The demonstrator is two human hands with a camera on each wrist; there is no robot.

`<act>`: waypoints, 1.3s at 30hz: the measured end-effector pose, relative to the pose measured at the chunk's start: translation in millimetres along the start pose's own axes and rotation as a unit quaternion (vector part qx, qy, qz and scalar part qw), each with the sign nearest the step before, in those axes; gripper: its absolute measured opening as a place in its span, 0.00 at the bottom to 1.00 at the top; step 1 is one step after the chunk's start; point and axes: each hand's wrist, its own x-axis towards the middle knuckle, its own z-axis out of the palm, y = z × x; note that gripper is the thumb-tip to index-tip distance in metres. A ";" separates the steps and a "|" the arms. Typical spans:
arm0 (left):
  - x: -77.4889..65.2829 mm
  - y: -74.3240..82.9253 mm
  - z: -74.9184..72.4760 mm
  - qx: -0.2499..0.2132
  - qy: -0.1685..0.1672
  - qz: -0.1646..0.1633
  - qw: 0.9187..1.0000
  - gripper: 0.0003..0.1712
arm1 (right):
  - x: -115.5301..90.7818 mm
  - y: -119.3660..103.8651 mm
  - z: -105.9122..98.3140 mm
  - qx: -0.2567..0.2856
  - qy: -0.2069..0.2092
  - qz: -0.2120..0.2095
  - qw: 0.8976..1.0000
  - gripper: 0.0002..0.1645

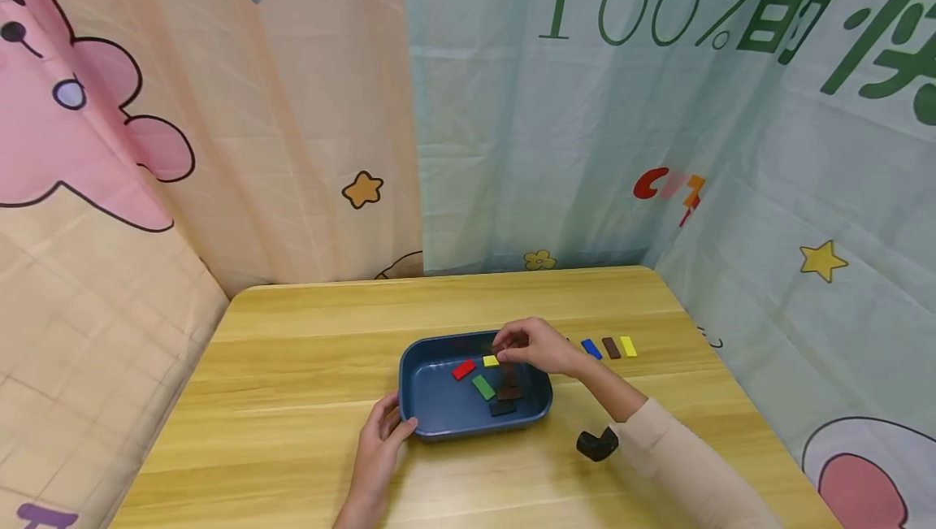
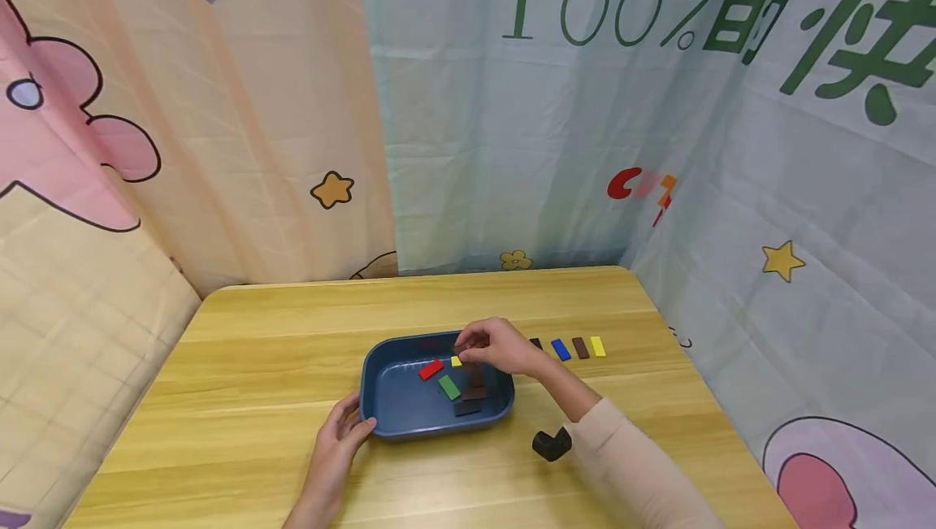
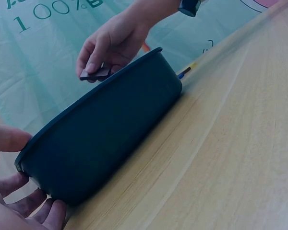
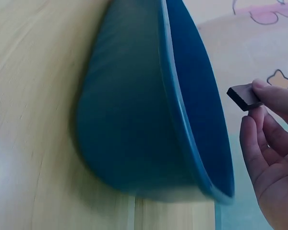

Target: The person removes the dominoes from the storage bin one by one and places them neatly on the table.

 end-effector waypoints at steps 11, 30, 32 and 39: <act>-0.3 -2.7 -2.1 0.007 0.002 -0.001 1.000 0.32 | -21.6 2.4 -14.8 0.037 0.019 0.022 0.999 0.13; -0.7 -2.3 -0.4 0.009 0.010 -0.008 1.000 0.32 | -63.5 35.5 -39.5 0.089 0.092 0.058 0.990 0.17; -1.3 -2.3 -0.7 0.010 0.011 -0.009 1.000 0.32 | -67.7 39.3 -40.7 0.087 0.098 0.062 0.989 0.17; -2.0 -0.4 -0.9 0.006 0.006 0.001 1.000 0.31 | -84.3 51.9 -44.7 0.083 0.116 0.095 0.985 0.16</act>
